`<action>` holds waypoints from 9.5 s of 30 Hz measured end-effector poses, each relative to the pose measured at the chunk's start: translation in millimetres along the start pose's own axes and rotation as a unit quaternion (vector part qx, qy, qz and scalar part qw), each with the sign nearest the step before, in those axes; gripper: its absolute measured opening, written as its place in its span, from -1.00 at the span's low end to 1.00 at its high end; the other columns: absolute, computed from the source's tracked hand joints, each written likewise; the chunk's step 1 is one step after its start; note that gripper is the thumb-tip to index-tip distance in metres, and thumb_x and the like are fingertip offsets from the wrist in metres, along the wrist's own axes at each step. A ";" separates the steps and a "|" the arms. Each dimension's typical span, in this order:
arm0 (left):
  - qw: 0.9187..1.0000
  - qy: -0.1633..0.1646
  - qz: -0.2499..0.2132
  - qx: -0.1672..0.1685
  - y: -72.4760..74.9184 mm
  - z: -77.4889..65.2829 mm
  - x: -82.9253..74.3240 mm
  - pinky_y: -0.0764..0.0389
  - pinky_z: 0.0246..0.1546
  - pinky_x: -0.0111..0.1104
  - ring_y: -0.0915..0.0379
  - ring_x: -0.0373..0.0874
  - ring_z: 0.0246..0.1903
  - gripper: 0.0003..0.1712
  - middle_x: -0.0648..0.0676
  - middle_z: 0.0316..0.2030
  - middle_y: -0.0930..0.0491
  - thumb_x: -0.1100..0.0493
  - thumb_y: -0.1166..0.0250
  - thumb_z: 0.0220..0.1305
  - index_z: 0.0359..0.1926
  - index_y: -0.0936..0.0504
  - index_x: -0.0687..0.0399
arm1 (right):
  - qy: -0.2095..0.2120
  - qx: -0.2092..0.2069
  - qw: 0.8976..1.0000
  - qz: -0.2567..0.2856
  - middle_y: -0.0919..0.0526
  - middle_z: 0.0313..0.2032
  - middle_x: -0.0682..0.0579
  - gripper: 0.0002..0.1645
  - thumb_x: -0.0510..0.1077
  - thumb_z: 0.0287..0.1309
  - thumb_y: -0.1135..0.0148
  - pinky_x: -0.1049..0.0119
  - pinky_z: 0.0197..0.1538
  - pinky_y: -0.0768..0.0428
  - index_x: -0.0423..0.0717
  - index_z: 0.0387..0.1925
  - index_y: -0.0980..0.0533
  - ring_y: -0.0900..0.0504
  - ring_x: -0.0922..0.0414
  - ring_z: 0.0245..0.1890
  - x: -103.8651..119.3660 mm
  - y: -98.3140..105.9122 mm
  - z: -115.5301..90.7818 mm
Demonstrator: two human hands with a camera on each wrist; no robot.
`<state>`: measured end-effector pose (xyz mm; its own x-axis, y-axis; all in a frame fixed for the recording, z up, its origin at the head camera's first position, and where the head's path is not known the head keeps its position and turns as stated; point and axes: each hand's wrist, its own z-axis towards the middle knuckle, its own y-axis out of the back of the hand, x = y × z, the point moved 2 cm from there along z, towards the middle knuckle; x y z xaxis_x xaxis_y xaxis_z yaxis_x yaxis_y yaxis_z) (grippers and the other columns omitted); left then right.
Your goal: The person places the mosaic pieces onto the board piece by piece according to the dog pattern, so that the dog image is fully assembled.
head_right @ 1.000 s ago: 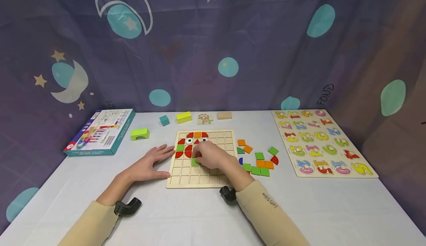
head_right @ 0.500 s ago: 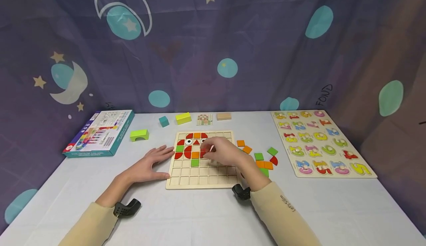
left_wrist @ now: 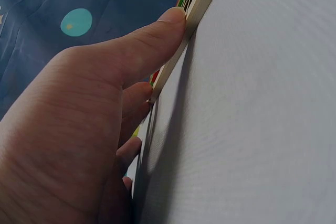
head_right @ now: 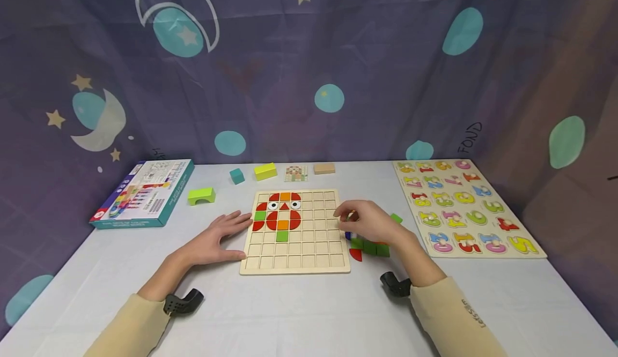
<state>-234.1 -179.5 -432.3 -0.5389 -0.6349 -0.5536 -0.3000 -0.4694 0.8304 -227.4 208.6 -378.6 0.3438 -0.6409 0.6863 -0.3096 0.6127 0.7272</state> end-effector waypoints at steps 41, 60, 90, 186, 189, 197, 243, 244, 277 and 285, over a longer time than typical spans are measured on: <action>1.000 0.010 0.006 0.005 -0.5 0.2 1.4 0.24 0.50 0.04 0.18 0.06 0.54 -0.01 0.00 0.51 -0.18 -0.23 -0.45 0.14 0.50 -0.32 0.05 | -0.013 0.020 0.998 -0.051 -0.55 -0.36 0.13 -0.85 -0.37 0.23 -0.33 0.31 -0.25 -0.55 -0.08 -0.27 -0.57 -0.50 0.13 -0.33 -16.2 -0.6 -27.8; 1.000 -0.001 -0.005 -0.003 -0.3 0.6 0.1 0.22 0.48 0.11 0.16 0.12 0.53 -0.03 0.04 0.51 -0.20 -0.20 -0.46 0.15 0.49 -0.34 0.09 | 0.013 0.023 1.000 -0.013 -0.57 -0.35 0.13 -0.85 -0.33 0.24 -0.36 0.29 -0.26 -0.54 -0.04 -0.25 -0.57 -0.53 0.12 -0.35 19.2 -21.9 1.0; 1.000 0.015 0.000 0.009 -0.3 0.7 2.3 0.25 0.50 0.03 0.20 0.05 0.55 0.00 -0.02 0.52 -0.16 -0.25 -0.44 0.15 0.51 -0.31 0.04 | 0.078 0.059 0.991 -0.094 -0.56 -0.38 0.18 -0.93 -0.29 0.26 -0.36 0.23 -0.14 -0.57 -0.08 -0.27 -0.62 -0.49 0.16 -0.32 78.6 -95.5 50.3; 1.000 0.001 -0.013 0.001 0.3 -0.3 0.6 0.24 0.49 0.09 0.19 0.10 0.54 -0.01 0.03 0.51 -0.19 -0.23 -0.46 0.15 0.49 -0.34 0.10 | 0.107 0.107 0.988 -0.026 -0.56 -0.44 0.23 -0.93 -0.28 0.28 -0.35 0.34 -0.22 -0.57 -0.06 -0.31 -0.62 -0.50 0.23 -0.38 77.0 -90.4 41.6; 1.000 0.000 -0.015 0.001 -0.1 0.1 0.6 0.24 0.48 0.09 0.18 0.11 0.54 -0.02 0.03 0.51 -0.19 -0.22 -0.46 0.15 0.48 -0.34 0.10 | 0.102 0.112 0.988 -0.032 -0.55 -0.46 0.22 -0.89 -0.27 0.28 -0.35 0.34 -0.24 -0.55 -0.01 -0.33 -0.61 -0.49 0.24 -0.40 78.7 -94.3 42.1; 1.000 0.001 -0.003 0.002 -0.2 1.1 2.5 0.24 0.49 0.08 0.17 0.09 0.54 -0.02 0.00 0.51 -0.19 -0.21 -0.46 0.15 0.49 -0.34 0.08 | 0.111 0.121 0.985 -0.055 -0.55 -0.43 0.25 -0.89 -0.26 0.25 -0.38 0.35 -0.22 -0.55 0.03 -0.31 -0.63 -0.49 0.24 -0.38 84.7 -96.9 38.7; 1.000 -0.005 -0.002 -0.001 -0.8 1.2 0.7 0.23 0.48 0.12 0.16 0.13 0.54 -0.02 0.04 0.50 -0.21 -0.21 -0.46 0.15 0.49 -0.35 0.09 | -0.094 0.009 0.994 -0.062 -0.60 -0.13 -0.12 -0.76 -0.26 0.26 -0.34 0.10 -0.04 -0.60 -0.25 -0.05 -0.61 -0.52 -0.06 -0.14 -36.8 19.6 51.0; 1.000 -0.005 -0.003 0.000 -1.0 1.4 0.7 0.23 0.48 0.12 0.17 0.13 0.54 -0.02 0.04 0.50 -0.20 -0.22 -0.45 0.15 0.49 -0.34 0.09 | -0.099 0.013 0.993 -0.068 -0.60 -0.12 -0.12 -0.76 -0.27 0.26 -0.34 0.08 -0.02 -0.59 -0.25 -0.05 -0.61 -0.51 -0.06 -0.14 -37.8 18.5 52.1; 1.000 -0.004 0.000 0.001 -0.1 0.4 0.4 0.22 0.48 0.13 0.16 0.14 0.53 -0.02 0.05 0.50 -0.20 -0.22 -0.45 0.15 0.49 -0.34 0.11 | 0.028 0.054 0.998 -0.011 -0.58 -0.31 0.07 -0.90 -0.35 0.29 -0.29 0.26 -0.24 -0.55 -0.13 -0.22 -0.58 -0.50 0.13 -0.34 21.8 -27.0 60.2; 1.000 -0.001 -0.003 0.000 -0.4 0.0 0.9 0.23 0.48 0.11 0.17 0.12 0.54 -0.01 0.03 0.50 -0.21 -0.22 -0.46 0.15 0.49 -0.34 0.10 | 0.047 0.073 0.996 -0.012 -0.59 -0.33 0.11 -0.88 -0.36 0.28 -0.30 0.27 -0.18 -0.54 -0.10 -0.24 -0.60 -0.51 0.14 -0.32 41.4 -46.0 63.6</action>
<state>-234.5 -179.8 -433.1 -0.5384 -0.6309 -0.5586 -0.3038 -0.4730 0.8270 -255.4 124.4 -382.9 0.4317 -0.6049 0.6691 -0.4234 0.5191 0.7425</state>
